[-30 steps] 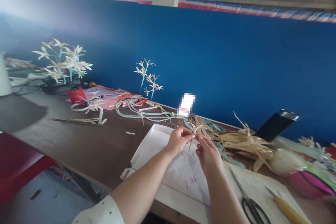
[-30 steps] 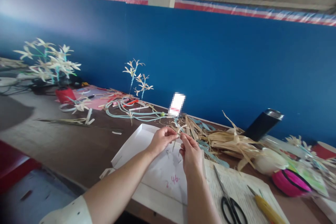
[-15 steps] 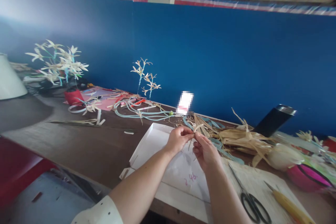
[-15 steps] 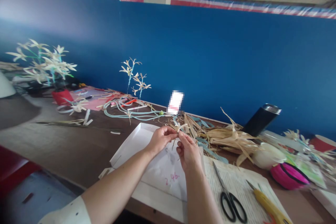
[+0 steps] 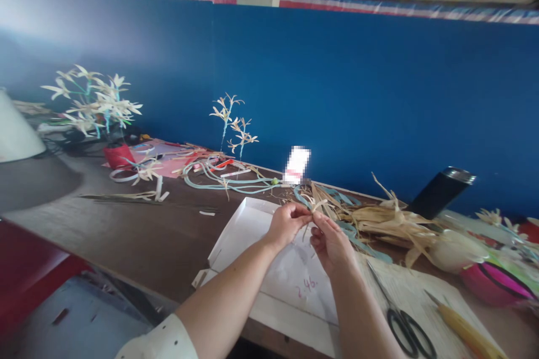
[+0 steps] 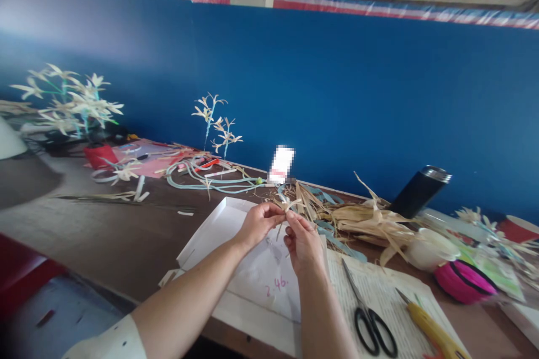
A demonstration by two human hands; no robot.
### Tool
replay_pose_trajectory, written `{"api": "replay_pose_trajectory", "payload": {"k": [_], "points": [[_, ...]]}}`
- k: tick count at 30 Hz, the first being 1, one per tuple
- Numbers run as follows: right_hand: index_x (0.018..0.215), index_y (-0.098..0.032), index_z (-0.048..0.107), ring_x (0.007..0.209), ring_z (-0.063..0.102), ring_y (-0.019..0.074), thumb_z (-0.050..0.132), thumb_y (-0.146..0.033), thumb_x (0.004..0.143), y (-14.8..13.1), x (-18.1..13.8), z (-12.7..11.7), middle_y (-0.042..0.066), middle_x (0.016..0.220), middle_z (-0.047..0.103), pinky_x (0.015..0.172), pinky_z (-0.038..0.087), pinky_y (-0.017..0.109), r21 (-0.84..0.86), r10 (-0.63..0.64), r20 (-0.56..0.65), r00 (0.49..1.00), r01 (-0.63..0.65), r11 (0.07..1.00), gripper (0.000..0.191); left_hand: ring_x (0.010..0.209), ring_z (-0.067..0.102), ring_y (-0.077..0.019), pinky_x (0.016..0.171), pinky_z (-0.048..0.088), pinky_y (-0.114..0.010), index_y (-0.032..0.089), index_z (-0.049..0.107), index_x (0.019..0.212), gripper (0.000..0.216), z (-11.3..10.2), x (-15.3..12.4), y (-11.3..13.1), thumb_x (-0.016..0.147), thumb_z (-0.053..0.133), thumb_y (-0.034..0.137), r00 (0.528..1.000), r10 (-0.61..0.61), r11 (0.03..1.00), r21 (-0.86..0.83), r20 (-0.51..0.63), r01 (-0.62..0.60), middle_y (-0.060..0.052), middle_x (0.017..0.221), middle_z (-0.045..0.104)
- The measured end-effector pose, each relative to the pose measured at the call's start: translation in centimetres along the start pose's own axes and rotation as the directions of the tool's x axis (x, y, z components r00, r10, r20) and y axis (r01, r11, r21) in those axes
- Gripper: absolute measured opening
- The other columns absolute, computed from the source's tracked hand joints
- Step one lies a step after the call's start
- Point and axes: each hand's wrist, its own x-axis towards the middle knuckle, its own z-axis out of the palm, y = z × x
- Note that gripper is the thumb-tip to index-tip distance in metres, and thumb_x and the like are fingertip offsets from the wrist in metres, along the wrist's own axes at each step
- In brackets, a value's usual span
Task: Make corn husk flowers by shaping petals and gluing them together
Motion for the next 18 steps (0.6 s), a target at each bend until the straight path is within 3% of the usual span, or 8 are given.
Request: {"api": "replay_pose_trajectory", "payload": {"k": [18], "points": [[0.084, -0.019, 0.067, 0.048, 0.043, 0.0037, 0.079, -0.025, 0.060, 0.13, 0.10, -0.27, -0.004, 0.066, 0.056, 0.037, 0.033, 0.012, 0.015, -0.007, 0.031, 0.999, 0.006, 1.000, 0.028, 0.062, 0.055, -0.0113, 0.062, 0.043, -0.022, 0.014, 0.062, 0.070, 0.015, 0.10, -0.09, -0.06, 0.065, 0.069, 0.026, 1.000, 0.021, 0.999, 0.035, 0.001, -0.021, -0.001, 0.066, 0.062]]}}
